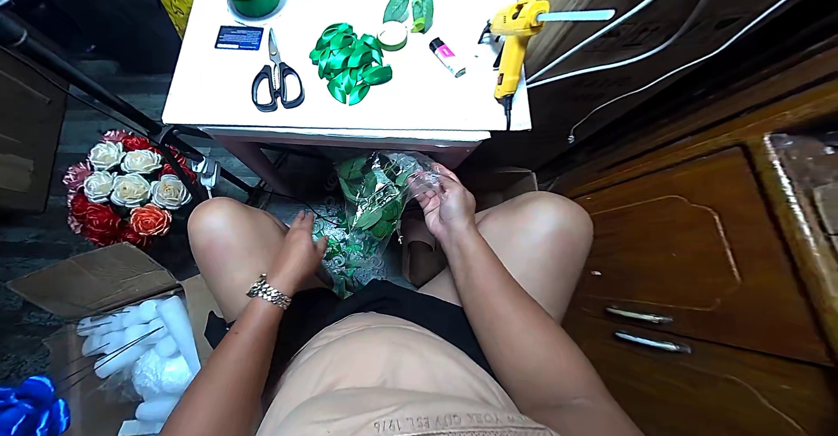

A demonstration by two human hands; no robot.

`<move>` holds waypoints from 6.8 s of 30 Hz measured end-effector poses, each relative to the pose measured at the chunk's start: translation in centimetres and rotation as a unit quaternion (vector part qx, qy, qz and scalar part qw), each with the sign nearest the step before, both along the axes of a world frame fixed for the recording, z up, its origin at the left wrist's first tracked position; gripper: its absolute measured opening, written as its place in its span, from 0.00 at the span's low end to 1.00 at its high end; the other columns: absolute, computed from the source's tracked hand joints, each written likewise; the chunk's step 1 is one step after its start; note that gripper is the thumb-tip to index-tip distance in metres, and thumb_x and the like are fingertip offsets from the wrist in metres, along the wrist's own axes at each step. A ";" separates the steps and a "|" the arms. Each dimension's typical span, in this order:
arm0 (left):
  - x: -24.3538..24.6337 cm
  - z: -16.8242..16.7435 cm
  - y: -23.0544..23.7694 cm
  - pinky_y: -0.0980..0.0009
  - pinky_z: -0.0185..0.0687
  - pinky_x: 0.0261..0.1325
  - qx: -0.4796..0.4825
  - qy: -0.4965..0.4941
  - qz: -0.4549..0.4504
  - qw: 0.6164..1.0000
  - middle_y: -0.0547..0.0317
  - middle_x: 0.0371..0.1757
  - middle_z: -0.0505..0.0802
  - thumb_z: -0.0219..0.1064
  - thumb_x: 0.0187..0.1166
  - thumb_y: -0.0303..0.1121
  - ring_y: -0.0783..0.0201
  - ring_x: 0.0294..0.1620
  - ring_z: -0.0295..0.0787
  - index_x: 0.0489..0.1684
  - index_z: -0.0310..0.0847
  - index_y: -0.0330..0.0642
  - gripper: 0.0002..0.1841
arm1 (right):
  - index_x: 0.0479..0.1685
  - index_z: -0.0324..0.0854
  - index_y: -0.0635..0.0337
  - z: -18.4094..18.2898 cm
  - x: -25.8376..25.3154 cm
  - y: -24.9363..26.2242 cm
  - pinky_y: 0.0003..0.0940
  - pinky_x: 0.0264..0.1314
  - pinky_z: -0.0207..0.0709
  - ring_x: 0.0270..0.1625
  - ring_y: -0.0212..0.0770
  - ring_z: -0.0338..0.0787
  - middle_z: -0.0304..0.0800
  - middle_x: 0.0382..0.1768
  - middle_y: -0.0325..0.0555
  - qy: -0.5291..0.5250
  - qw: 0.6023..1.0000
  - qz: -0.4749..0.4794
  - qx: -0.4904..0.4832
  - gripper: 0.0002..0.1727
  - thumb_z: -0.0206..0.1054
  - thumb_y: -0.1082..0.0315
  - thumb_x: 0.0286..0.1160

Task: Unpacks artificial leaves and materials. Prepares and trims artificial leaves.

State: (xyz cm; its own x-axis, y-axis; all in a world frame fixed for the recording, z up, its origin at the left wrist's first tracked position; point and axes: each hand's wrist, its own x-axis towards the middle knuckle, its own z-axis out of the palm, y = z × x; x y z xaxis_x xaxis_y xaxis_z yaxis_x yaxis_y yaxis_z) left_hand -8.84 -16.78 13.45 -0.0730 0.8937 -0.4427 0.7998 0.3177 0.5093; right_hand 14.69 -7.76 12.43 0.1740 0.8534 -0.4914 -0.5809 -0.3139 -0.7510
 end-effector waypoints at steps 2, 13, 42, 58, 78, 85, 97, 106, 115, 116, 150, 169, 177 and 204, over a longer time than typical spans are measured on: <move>-1.1 0.2 0.1 0.41 0.79 0.62 0.026 0.002 0.003 1.000 0.37 0.52 0.92 0.60 0.90 0.40 0.43 0.55 0.89 0.54 0.87 0.30 0.18 | 0.78 0.64 0.66 -0.2 -0.2 -0.2 0.33 0.45 0.87 0.37 0.37 0.90 0.86 0.48 0.48 -0.046 0.998 0.044 -0.008 0.20 0.42 0.70 0.94; -1.2 -0.4 0.1 0.73 0.85 0.59 0.097 -0.182 -0.035 0.978 0.56 0.52 0.93 0.62 0.83 0.34 0.74 0.50 0.89 0.58 0.85 0.32 0.15 | 0.34 0.83 0.67 10.9 2.8 -6.3 0.44 0.39 0.78 0.34 0.44 0.84 0.82 0.29 0.52 -0.433 0.794 0.403 0.140 0.22 0.52 0.62 0.93; 0.6 -2.4 1.0 0.73 0.85 0.63 -0.039 -0.158 -0.118 0.980 0.56 0.57 0.93 0.64 0.80 0.40 0.72 0.54 0.91 0.61 0.85 0.36 0.19 | 0.77 0.70 0.74 -14.6 27.4 -3.1 0.70 0.78 0.67 0.77 0.72 0.77 0.77 0.72 0.75 -0.564 0.736 0.275 -0.254 0.27 0.66 0.72 0.79; 1.1 -2.9 1.6 0.69 0.82 0.68 -0.094 -0.114 -0.142 0.979 0.56 0.60 0.93 0.65 0.81 0.42 0.71 0.60 0.89 0.64 0.85 0.39 0.20 | 0.71 0.75 0.74 -16.8 27.2 -0.7 0.62 0.74 0.69 0.72 0.64 0.79 0.78 0.70 0.71 -0.359 0.864 0.187 -0.299 0.23 0.63 0.66 0.86; 1.2 -3.4 1.7 0.60 0.82 0.69 -0.149 -0.072 -0.154 0.974 0.53 0.64 0.91 0.67 0.82 0.42 0.64 0.62 0.90 0.68 0.83 0.40 0.21 | 0.67 0.80 0.76 -15.4 25.1 1.3 0.65 0.80 0.64 0.82 0.68 0.69 0.74 0.76 0.70 -0.642 0.636 0.301 -0.303 0.25 0.70 0.64 0.77; 1.3 -3.9 2.1 0.56 0.80 0.73 -0.167 -0.050 -0.172 0.969 0.52 0.65 0.90 0.66 0.82 0.46 0.61 0.65 0.88 0.69 0.83 0.41 0.23 | 0.71 0.78 0.73 -17.1 22.8 1.5 0.68 0.77 0.68 0.78 0.69 0.76 0.77 0.73 0.73 -0.543 0.573 0.547 -0.279 0.20 0.61 0.73 0.84; 1.7 -3.3 2.9 0.50 0.73 0.80 -0.233 0.005 -0.184 0.955 0.50 0.71 0.87 0.63 0.86 0.48 0.55 0.73 0.83 0.73 0.81 0.42 0.24 | 0.66 0.85 0.62 -22.5 22.2 4.2 0.75 0.67 0.73 0.72 0.70 0.82 0.84 0.70 0.66 -0.598 0.524 0.520 -0.312 0.17 0.59 0.70 0.84; 1.7 -3.2 2.8 0.49 0.71 0.81 -0.232 0.008 -0.205 0.951 0.49 0.73 0.86 0.62 0.87 0.49 0.54 0.75 0.81 0.75 0.79 0.43 0.25 | 0.67 0.83 0.68 -19.5 23.3 4.5 0.73 0.74 0.69 0.77 0.72 0.76 0.80 0.71 0.72 -0.597 0.522 0.562 -0.235 0.18 0.64 0.76 0.80; 1.6 -3.3 2.4 0.48 0.71 0.80 -0.204 0.008 -0.230 0.951 0.48 0.72 0.87 0.63 0.87 0.48 0.53 0.74 0.83 0.75 0.79 0.43 0.25 | 0.65 0.84 0.68 -16.1 26.5 -0.4 0.70 0.76 0.69 0.72 0.70 0.82 0.85 0.65 0.70 -0.588 0.651 0.440 -0.193 0.20 0.68 0.82 0.73; 1.7 -3.2 2.4 0.47 0.72 0.80 -0.205 0.009 -0.231 0.951 0.48 0.72 0.87 0.63 0.87 0.47 0.52 0.73 0.83 0.76 0.79 0.43 0.25 | 0.67 0.83 0.69 -15.6 26.5 -0.9 0.68 0.77 0.68 0.72 0.69 0.82 0.85 0.65 0.70 -0.582 0.674 0.413 -0.191 0.19 0.67 0.79 0.77; 2.2 -0.6 0.6 0.62 0.86 0.61 0.027 -0.149 -0.163 0.975 0.49 0.60 0.92 0.62 0.87 0.38 0.62 0.52 0.92 0.66 0.83 0.36 0.18 | 0.57 0.83 0.68 -0.3 26.2 -4.6 0.20 0.30 0.77 0.24 0.23 0.81 0.91 0.35 0.39 -0.355 0.934 0.036 -0.028 0.11 0.59 0.72 0.89; 5.5 11.3 10.7 0.80 0.84 0.29 0.162 -0.585 0.090 0.789 0.60 0.36 0.92 0.60 0.86 0.24 0.74 0.25 0.86 0.49 0.83 0.39 0.06 | 0.50 0.86 0.60 13.1 3.7 4.0 0.17 0.32 0.82 0.26 0.22 0.86 0.94 0.37 0.34 -0.213 0.922 0.133 0.294 0.10 0.57 0.72 0.89; -6.3 12.0 18.7 0.80 0.84 0.30 0.353 -0.510 0.301 0.725 0.67 0.38 0.90 0.61 0.87 0.33 0.75 0.27 0.85 0.54 0.76 0.48 0.05 | 0.49 0.85 0.62 14.0 -0.3 13.6 0.19 0.34 0.83 0.29 0.25 0.88 0.94 0.39 0.38 -0.099 0.928 0.110 0.341 0.13 0.52 0.73 0.90; -5.9 9.4 21.2 0.39 0.76 0.62 0.355 -0.088 0.162 0.917 0.30 0.75 0.74 0.71 0.80 0.37 0.35 0.65 0.78 0.74 0.74 0.33 0.27 | 0.43 0.88 0.55 8.2 -3.7 12.2 0.17 0.29 0.79 0.26 0.23 0.83 0.91 0.33 0.34 -0.141 0.927 0.192 0.290 0.07 0.67 0.78 0.78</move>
State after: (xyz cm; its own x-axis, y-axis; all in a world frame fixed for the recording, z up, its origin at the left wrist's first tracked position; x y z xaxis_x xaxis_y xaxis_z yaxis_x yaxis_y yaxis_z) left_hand -14.74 4.46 22.87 -0.3683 0.9055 0.2109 0.6077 0.0628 0.7917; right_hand 10.97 4.45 20.58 -0.1459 0.9854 0.0881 -0.2648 0.0469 -0.9632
